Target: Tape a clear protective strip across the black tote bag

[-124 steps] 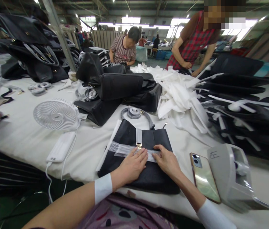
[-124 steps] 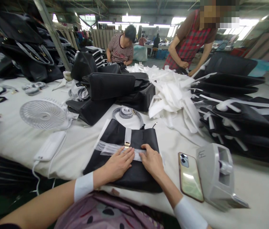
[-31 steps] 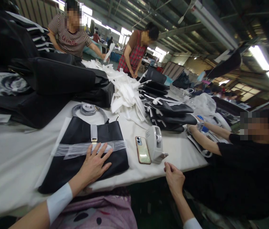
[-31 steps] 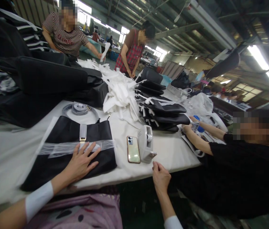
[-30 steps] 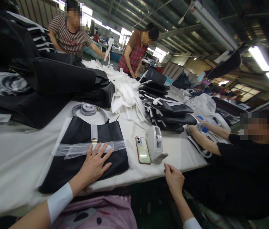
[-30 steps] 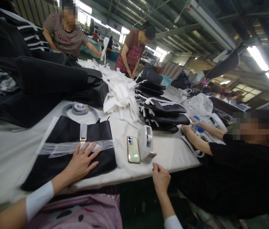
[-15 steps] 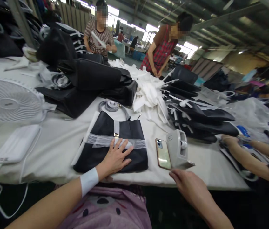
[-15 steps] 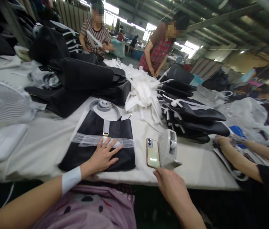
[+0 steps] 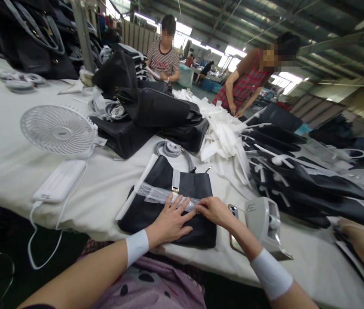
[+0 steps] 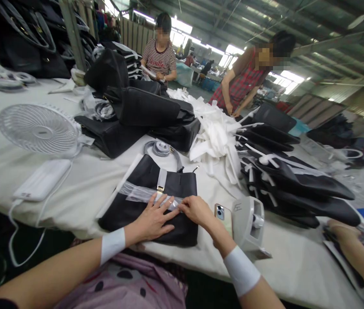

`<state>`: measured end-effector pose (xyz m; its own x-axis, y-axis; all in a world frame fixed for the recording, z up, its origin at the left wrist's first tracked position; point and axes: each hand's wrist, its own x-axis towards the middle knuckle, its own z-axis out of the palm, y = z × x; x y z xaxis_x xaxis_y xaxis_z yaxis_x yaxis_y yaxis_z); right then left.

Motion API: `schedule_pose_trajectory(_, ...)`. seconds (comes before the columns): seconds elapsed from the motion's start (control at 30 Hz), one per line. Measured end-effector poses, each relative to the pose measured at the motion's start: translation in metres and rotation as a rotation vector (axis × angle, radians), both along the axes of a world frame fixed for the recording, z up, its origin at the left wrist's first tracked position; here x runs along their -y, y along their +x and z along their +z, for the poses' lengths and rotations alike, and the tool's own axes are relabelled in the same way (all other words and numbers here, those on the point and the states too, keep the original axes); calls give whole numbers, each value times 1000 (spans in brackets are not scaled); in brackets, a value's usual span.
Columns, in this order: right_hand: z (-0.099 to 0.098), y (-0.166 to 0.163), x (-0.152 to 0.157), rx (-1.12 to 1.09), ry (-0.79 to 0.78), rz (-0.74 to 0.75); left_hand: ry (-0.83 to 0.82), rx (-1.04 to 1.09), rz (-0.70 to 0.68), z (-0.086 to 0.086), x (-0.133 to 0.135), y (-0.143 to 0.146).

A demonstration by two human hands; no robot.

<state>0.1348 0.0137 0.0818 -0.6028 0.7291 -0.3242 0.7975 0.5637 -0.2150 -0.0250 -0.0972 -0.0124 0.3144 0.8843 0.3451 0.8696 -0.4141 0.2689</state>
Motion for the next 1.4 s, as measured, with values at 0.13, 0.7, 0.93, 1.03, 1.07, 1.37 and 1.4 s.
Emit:
schedule_pose_trajectory(0.13, 1, -5, 2, 74, 57, -44, -8, 2, 0, 1, 0, 0)
schedule_pose_trajectory(0.7, 0, -18, -3, 264, 119, -146, -42, -40, -51, 3, -1, 2)
schedule_pose_trajectory(0.93, 5, -15, -6, 308, 155, -223, -1, -87, -24, 0, -2, 4)
schedule_pose_trajectory(1.03, 4, -6, -10, 329, 175, -243, -4, -75, -15, -2, -3, 6)
schedule_pose_trajectory(1.07, 3, -3, -11, 331, 173, -243, -6, -68, -12, -3, -3, 6)
schedule_pose_trajectory(1.37, -3, 32, -25, 332, 79, -368, -42, -35, -16, 1, -5, 6)
schedule_pose_trajectory(1.4, -6, 36, -26, 313, 23, -391, -40, -39, -13, 0, -5, 6)
